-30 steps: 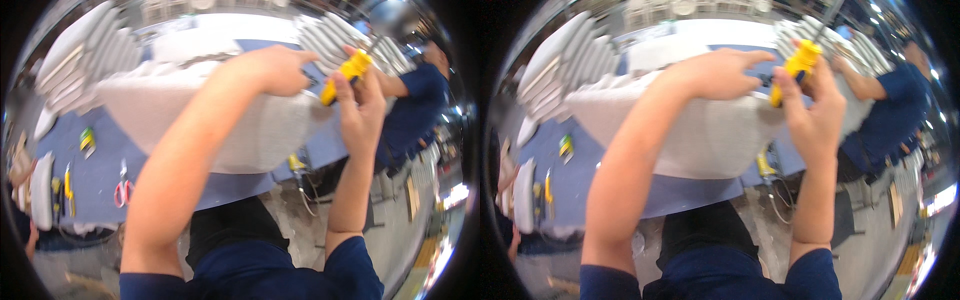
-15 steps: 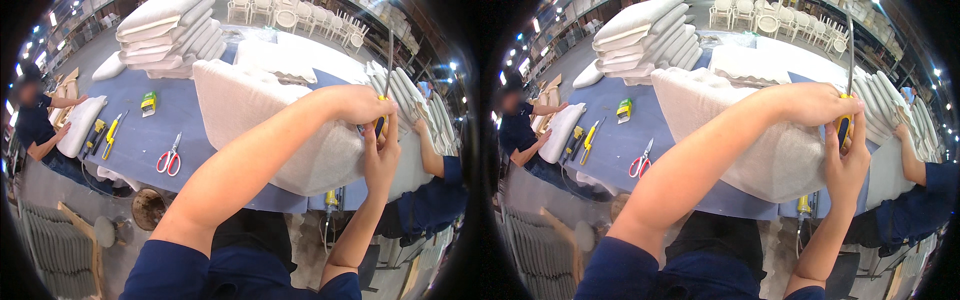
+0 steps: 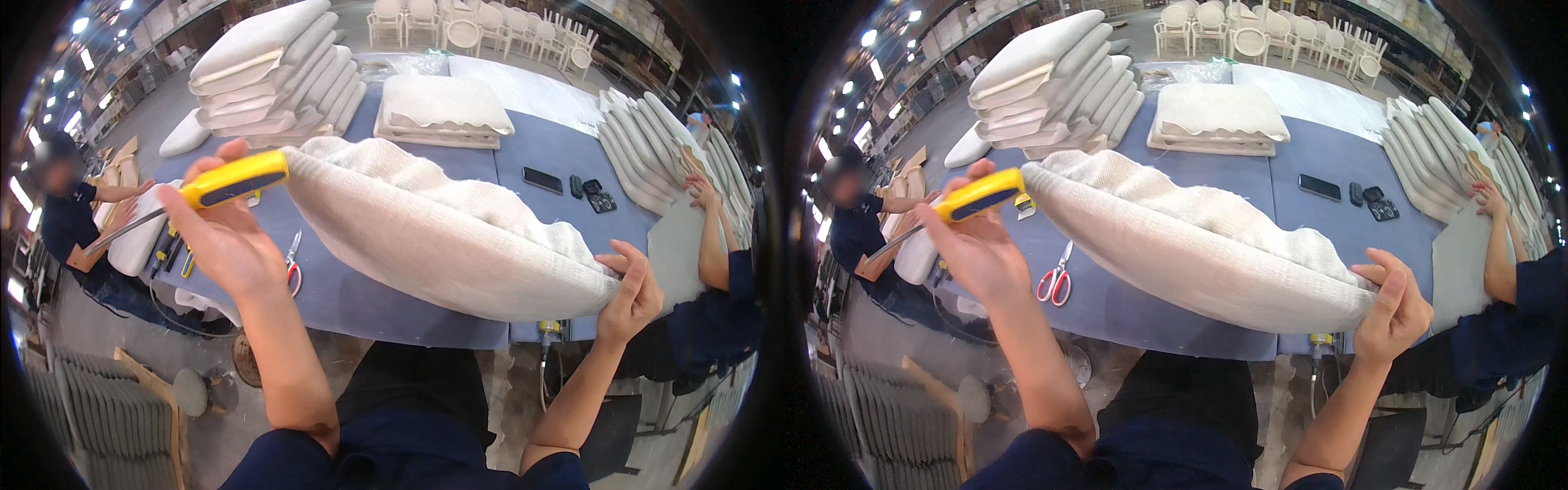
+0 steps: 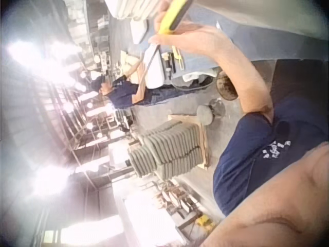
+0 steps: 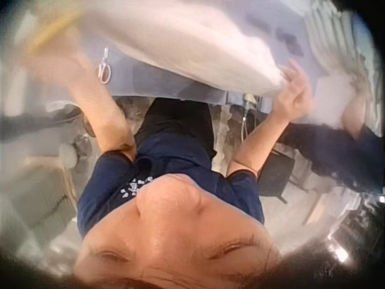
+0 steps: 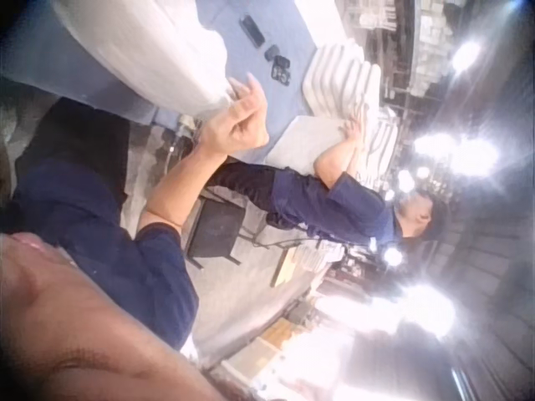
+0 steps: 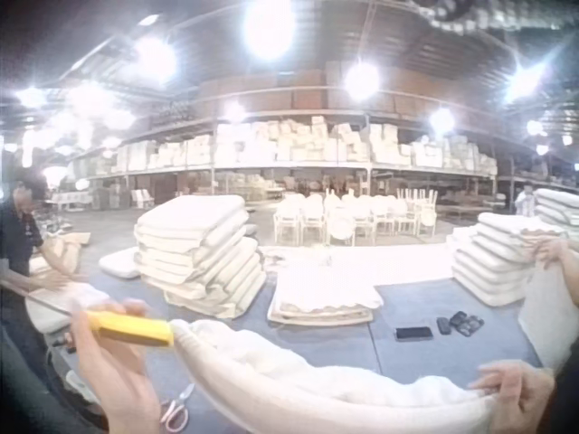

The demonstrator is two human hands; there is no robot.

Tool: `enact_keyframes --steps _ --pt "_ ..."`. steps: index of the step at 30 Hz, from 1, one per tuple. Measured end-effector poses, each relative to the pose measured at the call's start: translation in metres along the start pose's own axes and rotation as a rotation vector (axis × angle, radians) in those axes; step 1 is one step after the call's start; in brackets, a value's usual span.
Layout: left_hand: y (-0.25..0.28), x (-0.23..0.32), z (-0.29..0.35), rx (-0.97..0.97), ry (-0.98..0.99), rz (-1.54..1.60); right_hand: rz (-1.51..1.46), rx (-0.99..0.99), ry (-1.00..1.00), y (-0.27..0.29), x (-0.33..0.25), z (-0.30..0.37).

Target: The person covers a foam cushion with white fabric, folds the edges, and secures the fabric using a staple gun. The person then uses a screwdriver to remove staples from the finished cushion. The completed cushion is placed on a stack of similar cushions.

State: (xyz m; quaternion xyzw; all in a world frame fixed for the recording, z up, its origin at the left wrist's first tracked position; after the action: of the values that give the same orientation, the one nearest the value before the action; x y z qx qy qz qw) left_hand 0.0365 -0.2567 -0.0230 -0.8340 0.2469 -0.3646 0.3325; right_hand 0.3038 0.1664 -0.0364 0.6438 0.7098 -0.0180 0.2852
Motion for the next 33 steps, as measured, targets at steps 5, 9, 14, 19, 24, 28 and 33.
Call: enact_keyframes --steps 5,9,14,19,24,28,33 --pt "0.069 -0.058 0.005 -0.123 0.565 0.368 -0.062 0.016 0.07 -0.016 0.003 -0.015" --pt "0.109 -0.046 0.012 -0.102 0.507 0.409 -0.041 0.037 0.211 -0.032 -0.025 -0.027" --pt "0.116 -0.021 0.043 0.136 0.371 0.351 0.164 0.03 0.21 -0.079 -0.031 -0.075" --pt "0.059 -0.022 0.088 0.165 0.398 0.202 -0.246 0.016 0.328 -0.158 -0.137 -0.06" --pt "0.06 -0.005 0.081 -0.055 0.186 -0.118 -0.128 -0.023 0.556 -0.196 -0.228 0.007" --pt "0.081 0.03 0.047 -0.077 0.078 -0.046 -0.14 -0.013 0.548 -0.205 -0.231 0.006" --pt "0.081 0.06 0.039 -0.245 0.063 -0.556 -0.219 0.105 0.547 -0.217 -0.225 -0.005"
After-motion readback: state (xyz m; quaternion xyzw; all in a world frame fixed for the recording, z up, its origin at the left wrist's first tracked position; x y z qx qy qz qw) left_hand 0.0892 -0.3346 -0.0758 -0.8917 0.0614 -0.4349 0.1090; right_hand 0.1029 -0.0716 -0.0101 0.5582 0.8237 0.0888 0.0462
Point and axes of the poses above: each hand's wrist, its own z-axis away from the middle knuckle, its own y-axis out of the back of the hand, x = y × z, the point moved 8 cm from there along -z, towards the middle knuckle, and after that the axes turned 9 degrees about z, right-handed, at the moved point
